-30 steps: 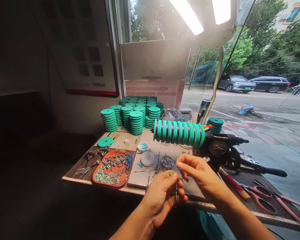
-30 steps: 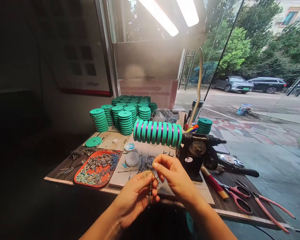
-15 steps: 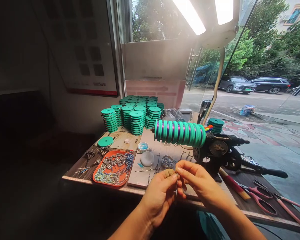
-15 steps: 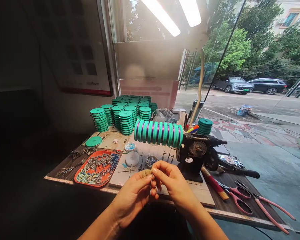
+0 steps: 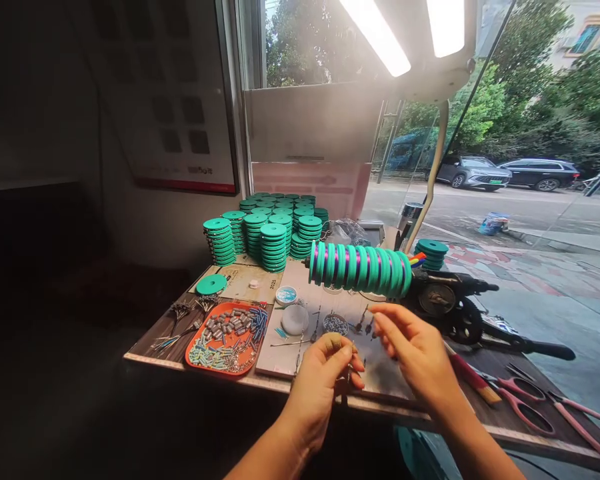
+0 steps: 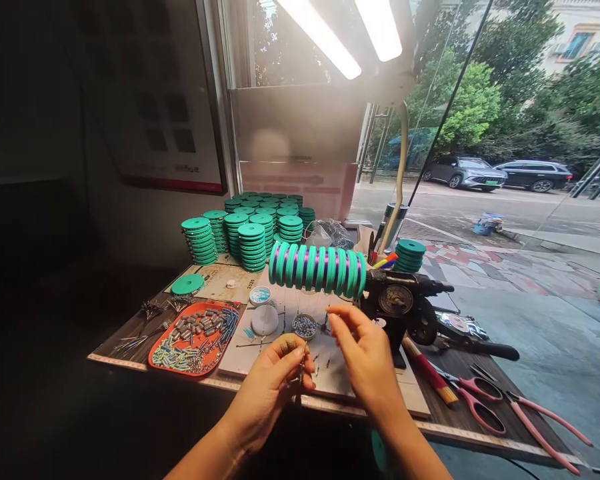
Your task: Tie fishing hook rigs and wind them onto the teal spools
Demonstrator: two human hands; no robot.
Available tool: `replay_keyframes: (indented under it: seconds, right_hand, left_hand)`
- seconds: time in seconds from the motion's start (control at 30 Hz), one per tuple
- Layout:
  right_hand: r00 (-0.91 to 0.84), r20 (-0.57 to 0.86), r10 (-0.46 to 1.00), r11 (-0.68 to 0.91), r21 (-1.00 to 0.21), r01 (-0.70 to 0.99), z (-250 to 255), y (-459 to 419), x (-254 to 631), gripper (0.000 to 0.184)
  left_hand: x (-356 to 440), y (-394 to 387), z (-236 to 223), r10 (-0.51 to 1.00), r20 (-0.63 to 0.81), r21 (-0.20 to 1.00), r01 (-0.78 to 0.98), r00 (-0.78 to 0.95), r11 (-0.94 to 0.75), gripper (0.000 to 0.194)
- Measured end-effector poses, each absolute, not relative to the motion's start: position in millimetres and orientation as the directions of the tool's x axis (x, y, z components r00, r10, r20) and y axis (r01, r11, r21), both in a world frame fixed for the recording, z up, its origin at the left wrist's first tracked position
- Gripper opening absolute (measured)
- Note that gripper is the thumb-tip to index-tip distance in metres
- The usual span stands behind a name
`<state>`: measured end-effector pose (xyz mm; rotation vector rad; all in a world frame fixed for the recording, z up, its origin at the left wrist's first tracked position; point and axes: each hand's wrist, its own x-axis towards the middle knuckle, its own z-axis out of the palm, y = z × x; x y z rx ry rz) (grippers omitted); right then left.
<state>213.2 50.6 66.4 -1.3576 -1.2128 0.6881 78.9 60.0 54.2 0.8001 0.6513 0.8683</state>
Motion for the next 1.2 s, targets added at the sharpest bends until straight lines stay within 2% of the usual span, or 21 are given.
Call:
replay_keyframes:
  seconds: [0.07, 0.17, 0.23, 0.3, 0.4, 0.47, 0.53, 0.6, 0.7, 0.87, 0.97, 1.2]
  right_hand:
    - [0.404, 0.370, 0.836, 0.141, -0.858, 0.494, 65, 57, 216, 0.024]
    - [0.410, 0.420, 0.809, 0.118, -0.801, 0.587, 64, 64, 214, 0.018]
    - [0.394, 0.406, 0.825, 0.143, -0.824, 0.549, 66, 64, 212, 0.016]
    - [0.362, 0.362, 0.859, 0.175, -0.873, 0.456, 72, 59, 211, 0.018]
    - [0.312, 0.268, 0.912, 0.193, -0.948, 0.252, 81, 50, 212, 0.021]
    - [0.280, 0.196, 0.940, 0.167, -0.978, 0.124, 84, 46, 214, 0.022]
    - [0.215, 0.108, 0.971, 0.117, -0.993, -0.027, 83, 45, 216, 0.023]
    - [0.117, 0.036, 0.992, 0.057, -0.982, -0.179, 80, 45, 216, 0.025]
    - [-0.004, -0.005, 1.000, -0.006, -0.952, -0.308, 76, 45, 213, 0.026]
    - [-0.041, -0.010, 0.999, -0.023, -0.941, -0.337, 77, 44, 207, 0.026]
    - [-0.040, -0.014, 0.999, -0.026, -0.943, -0.332, 78, 43, 206, 0.025]
    - [-0.036, -0.010, 0.999, -0.021, -0.952, -0.304, 77, 41, 209, 0.023]
  left_hand:
    - [79, 62, 49, 0.874, -0.160, 0.865, -0.361, 0.458, 0.348, 0.021]
    - [77, 63, 48, 0.938, -0.059, 0.950, -0.271, 0.341, 0.158, 0.037]
    - [75, 61, 51, 0.971, 0.088, 0.980, -0.193, 0.221, -0.045, 0.038]
    - [75, 59, 56, 0.960, 0.222, 0.972, -0.113, 0.168, -0.205, 0.030]
    - [80, 58, 61, 0.929, 0.246, 0.968, -0.026, 0.277, -0.249, 0.019]
    - [84, 57, 60, 0.904, 0.184, 0.980, -0.007, 0.387, -0.197, 0.015]
    - [86, 54, 56, 0.871, 0.111, 0.994, -0.065, 0.479, -0.091, 0.018]
    - [86, 50, 52, 0.828, 0.030, 0.982, -0.173, 0.560, 0.081, 0.024]
    - [80, 40, 47, 0.750, -0.083, 0.884, -0.299, 0.656, 0.360, 0.029]
    - [67, 30, 53, 0.636, -0.267, 0.716, -0.293, 0.724, 0.633, 0.027]
    - [63, 27, 56, 0.604, -0.320, 0.685, -0.262, 0.730, 0.680, 0.025]
    - [55, 16, 44, 0.529, -0.342, 0.590, -0.260, 0.777, 0.764, 0.025]
